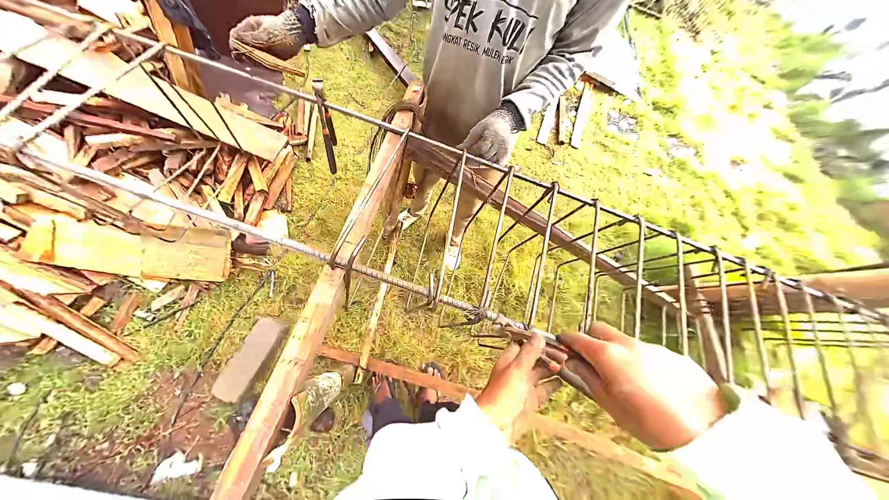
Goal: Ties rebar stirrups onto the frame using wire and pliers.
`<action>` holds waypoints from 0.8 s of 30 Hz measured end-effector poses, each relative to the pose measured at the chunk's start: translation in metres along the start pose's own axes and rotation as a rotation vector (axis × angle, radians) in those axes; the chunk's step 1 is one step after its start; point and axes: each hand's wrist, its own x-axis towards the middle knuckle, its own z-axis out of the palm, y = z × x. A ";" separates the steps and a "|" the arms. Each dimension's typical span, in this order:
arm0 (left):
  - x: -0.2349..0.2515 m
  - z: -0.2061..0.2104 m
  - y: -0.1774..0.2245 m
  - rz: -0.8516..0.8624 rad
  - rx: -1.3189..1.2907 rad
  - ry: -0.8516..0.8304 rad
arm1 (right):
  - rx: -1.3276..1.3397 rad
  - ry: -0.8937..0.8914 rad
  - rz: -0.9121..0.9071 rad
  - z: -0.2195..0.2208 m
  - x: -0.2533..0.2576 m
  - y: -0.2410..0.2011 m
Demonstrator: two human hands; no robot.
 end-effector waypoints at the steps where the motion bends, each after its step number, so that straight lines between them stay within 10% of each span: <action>1: 0.003 0.000 0.002 0.011 -0.007 0.005 | -0.074 -0.035 0.017 -0.014 0.004 -0.011; 9: 0.005 -0.006 0.029 -0.009 -0.098 0.031 | -0.445 -0.384 0.003 -0.077 0.055 -0.073; 24: 0.002 0.020 0.072 -0.121 -0.500 0.017 | -0.912 -0.486 -0.026 -0.086 0.094 -0.162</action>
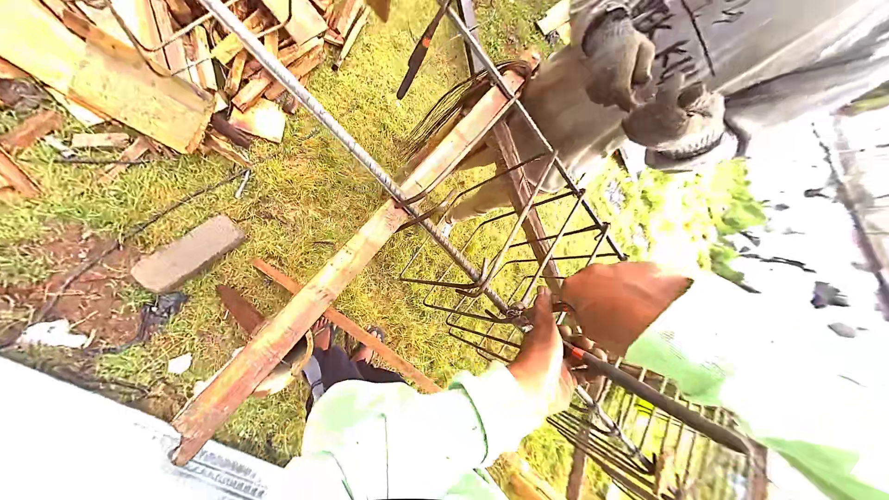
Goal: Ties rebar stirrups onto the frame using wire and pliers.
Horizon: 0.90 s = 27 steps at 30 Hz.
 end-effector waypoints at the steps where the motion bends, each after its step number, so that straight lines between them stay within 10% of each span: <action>1: -0.001 0.002 0.002 0.007 -0.025 -0.010 | -0.018 -0.005 0.014 -0.001 -0.001 -0.004; 4: -0.003 0.007 0.007 0.055 -0.126 -0.013 | -0.019 0.054 0.018 0.006 -0.013 -0.016; 9: -0.001 0.005 0.013 0.113 -0.087 0.015 | -0.308 0.856 -0.229 0.081 -0.023 0.011; 17: -0.002 0.007 0.016 -0.041 -0.184 0.096 | -0.588 1.102 -0.201 0.114 -0.020 0.036; 27: -0.006 -0.001 0.020 -0.068 -0.224 0.050 | -0.399 0.873 -0.214 0.094 -0.015 0.045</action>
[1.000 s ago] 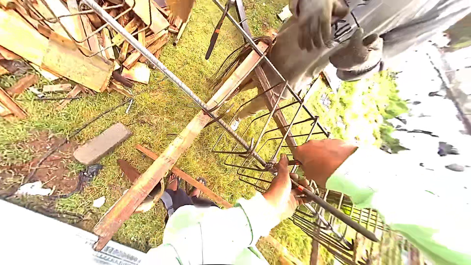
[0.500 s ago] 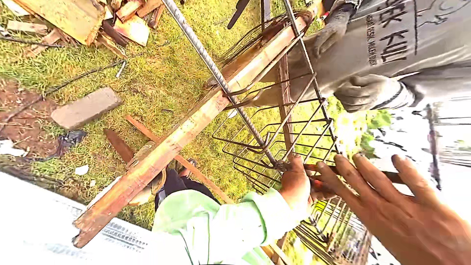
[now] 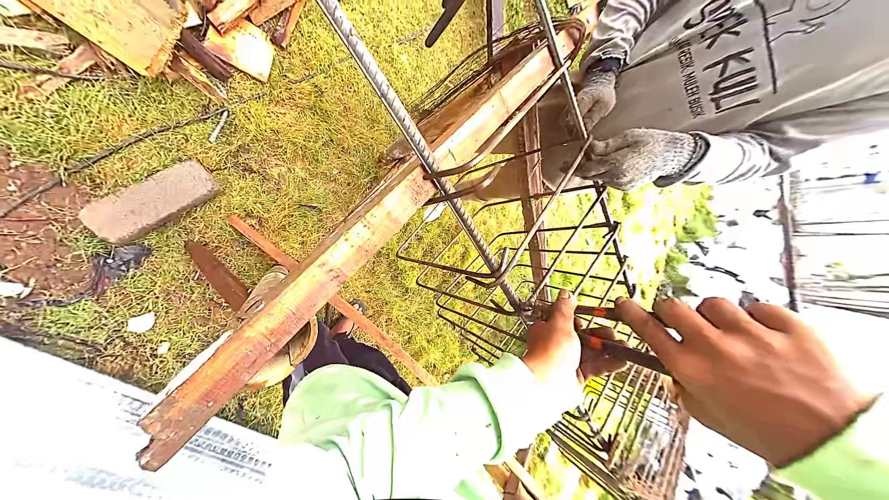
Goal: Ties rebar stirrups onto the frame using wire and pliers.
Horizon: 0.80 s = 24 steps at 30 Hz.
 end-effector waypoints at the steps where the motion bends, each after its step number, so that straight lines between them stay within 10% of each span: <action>1: 0.001 0.001 0.000 0.007 0.004 0.004 | -0.030 0.000 0.028 0.000 -0.003 -0.005; 12: 0.004 -0.004 -0.014 0.055 0.094 0.049 | 0.143 -0.265 0.207 0.007 -0.010 -0.011; 24: 0.017 -0.001 -0.016 0.057 0.114 0.034 | 0.107 -0.036 0.152 0.052 -0.009 0.011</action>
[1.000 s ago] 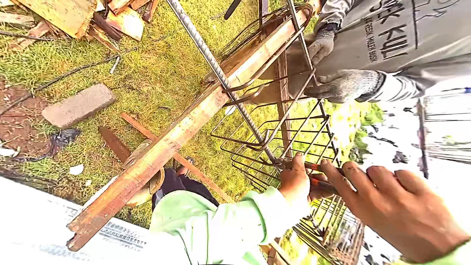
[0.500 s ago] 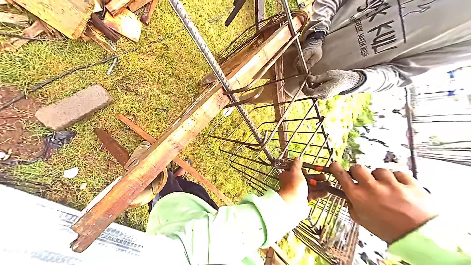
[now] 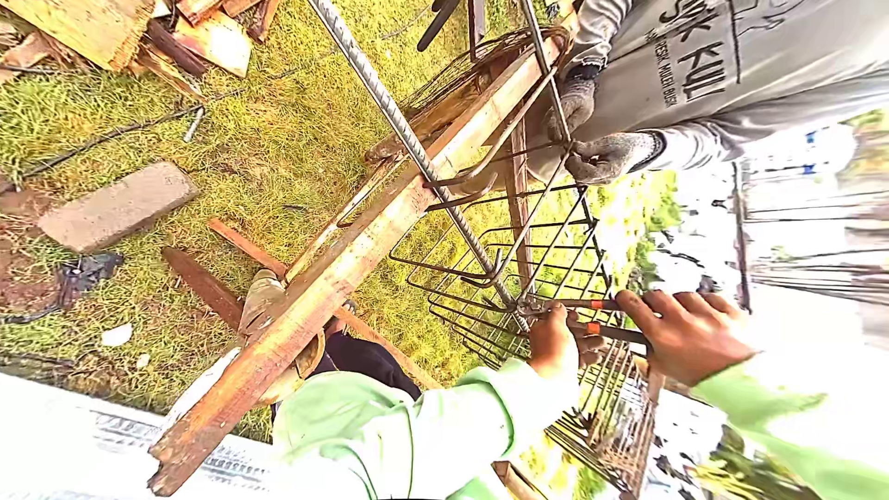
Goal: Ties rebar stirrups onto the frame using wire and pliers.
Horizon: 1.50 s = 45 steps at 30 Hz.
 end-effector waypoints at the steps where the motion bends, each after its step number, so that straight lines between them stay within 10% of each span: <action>1: 0.001 -0.002 0.000 0.008 0.021 -0.010 | 0.022 -0.082 0.046 -0.004 -0.002 -0.005; 5: 0.001 -0.016 -0.007 0.026 0.113 -0.100 | 0.399 -0.696 0.380 -0.028 -0.005 -0.026; 16: 0.001 -0.008 -0.019 0.110 0.257 0.059 | 1.414 -1.298 0.708 -0.015 0.006 -0.003; 19: 0.010 -0.005 -0.024 0.082 0.332 0.113 | 1.177 -1.232 0.632 -0.026 0.010 -0.003; 26: -0.003 0.004 -0.006 -0.103 0.187 0.115 | -0.208 -0.239 0.110 -0.033 -0.035 -0.063; 33: -0.010 -0.006 -0.001 -0.048 0.205 0.107 | 0.421 -1.145 0.352 -0.062 0.028 -0.043; 37: 0.005 0.000 -0.006 0.001 0.061 0.066 | 0.650 -1.213 0.301 -0.042 0.034 -0.010; 42: 0.012 0.012 -0.003 -0.012 0.008 0.166 | 0.265 -0.882 0.393 -0.060 0.011 -0.032; 45: 0.009 0.013 -0.002 -0.039 0.056 0.187 | 0.309 -1.081 0.461 -0.058 0.028 -0.030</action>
